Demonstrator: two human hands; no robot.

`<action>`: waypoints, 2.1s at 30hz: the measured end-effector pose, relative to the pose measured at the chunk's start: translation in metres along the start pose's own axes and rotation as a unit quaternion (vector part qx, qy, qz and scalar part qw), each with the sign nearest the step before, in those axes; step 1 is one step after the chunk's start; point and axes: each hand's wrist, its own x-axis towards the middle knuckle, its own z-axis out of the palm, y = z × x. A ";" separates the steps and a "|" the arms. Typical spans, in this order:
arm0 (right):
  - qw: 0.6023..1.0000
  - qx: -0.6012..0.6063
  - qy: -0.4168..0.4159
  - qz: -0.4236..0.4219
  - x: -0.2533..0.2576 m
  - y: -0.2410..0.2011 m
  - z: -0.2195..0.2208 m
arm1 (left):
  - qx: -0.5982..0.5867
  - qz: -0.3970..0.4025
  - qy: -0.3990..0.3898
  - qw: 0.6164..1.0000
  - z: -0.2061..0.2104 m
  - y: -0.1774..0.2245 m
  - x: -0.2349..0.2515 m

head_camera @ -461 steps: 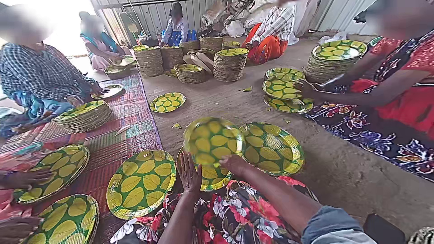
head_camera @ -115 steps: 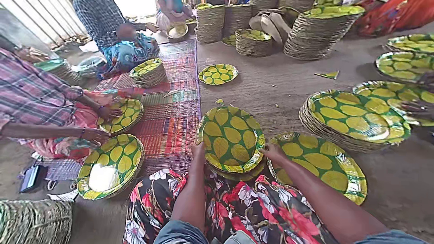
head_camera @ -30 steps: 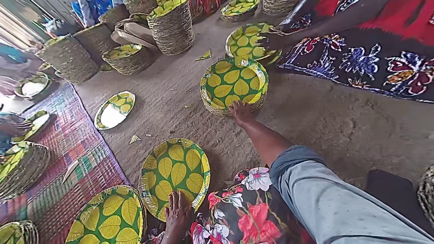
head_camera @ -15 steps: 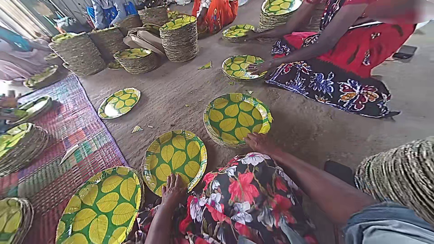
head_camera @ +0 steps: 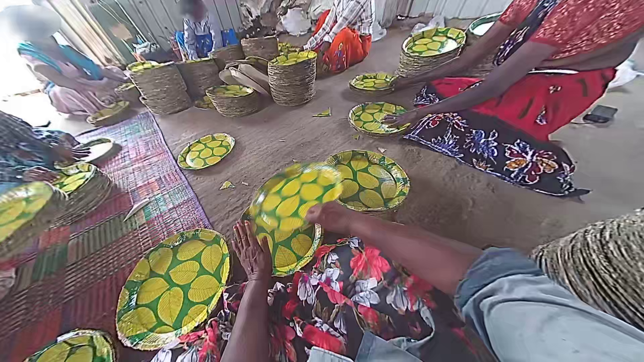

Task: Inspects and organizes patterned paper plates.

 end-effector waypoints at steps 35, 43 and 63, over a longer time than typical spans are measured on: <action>0.984 -0.005 -0.162 -0.077 0.049 0.016 0.066 | 0.078 -0.037 -0.165 0.983 0.004 -0.014 -0.013; 0.931 0.095 0.034 0.350 0.040 0.057 0.022 | 0.095 -0.076 -0.460 0.879 0.018 -0.011 -0.016; 0.970 -0.022 -0.241 0.019 0.047 0.015 0.060 | 0.051 -0.074 -0.163 0.983 0.005 -0.018 -0.012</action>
